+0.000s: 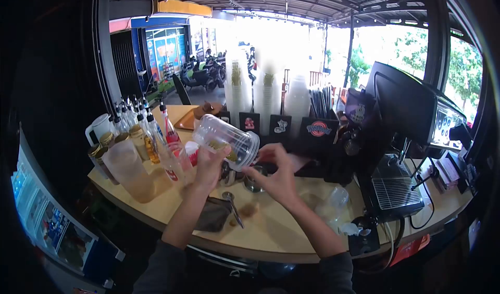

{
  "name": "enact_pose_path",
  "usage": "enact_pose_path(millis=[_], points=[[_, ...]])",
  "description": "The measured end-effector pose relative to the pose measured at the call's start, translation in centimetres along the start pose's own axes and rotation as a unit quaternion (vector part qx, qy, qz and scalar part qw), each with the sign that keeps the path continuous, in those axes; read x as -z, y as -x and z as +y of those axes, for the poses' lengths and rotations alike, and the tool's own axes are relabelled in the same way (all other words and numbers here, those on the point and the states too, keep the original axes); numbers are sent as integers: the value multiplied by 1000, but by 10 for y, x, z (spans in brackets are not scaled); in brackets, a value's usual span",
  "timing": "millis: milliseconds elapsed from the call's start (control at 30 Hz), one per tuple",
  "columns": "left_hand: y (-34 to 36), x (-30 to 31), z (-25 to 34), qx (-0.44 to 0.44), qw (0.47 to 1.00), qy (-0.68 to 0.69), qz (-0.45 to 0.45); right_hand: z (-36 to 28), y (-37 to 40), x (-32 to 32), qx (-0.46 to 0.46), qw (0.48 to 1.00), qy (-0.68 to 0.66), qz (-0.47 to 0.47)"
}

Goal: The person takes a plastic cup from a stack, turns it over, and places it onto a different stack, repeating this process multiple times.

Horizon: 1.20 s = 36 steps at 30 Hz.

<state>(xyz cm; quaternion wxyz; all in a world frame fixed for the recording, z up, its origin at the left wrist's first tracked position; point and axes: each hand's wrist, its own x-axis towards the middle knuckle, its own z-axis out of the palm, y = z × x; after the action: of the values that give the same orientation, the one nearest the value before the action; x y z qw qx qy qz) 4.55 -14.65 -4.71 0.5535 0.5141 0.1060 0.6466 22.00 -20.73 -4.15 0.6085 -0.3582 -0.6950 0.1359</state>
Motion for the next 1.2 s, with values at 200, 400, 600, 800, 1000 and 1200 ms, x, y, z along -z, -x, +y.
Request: enact_pose_path(millis=[200,400,600,800,1000,1200], points=[[-44,-4,29,-162,950,-249,-99,-42,-65,-18,191,971,145,-25],[-103,9,64,-200,898,-365,-140,-30,-139,-39,168,980,102,-29],[-175,33,98,-267,781,-557,-93,-18,-261,-36,347,914,175,120],[-216,50,102,-359,651,-659,-114,13,-318,-55,271,927,253,48],[-227,45,100,-342,593,-717,-133,46,-339,-52,181,951,248,16],[-234,32,92,-319,593,-721,-160,59,-330,-54,78,955,283,-33]])
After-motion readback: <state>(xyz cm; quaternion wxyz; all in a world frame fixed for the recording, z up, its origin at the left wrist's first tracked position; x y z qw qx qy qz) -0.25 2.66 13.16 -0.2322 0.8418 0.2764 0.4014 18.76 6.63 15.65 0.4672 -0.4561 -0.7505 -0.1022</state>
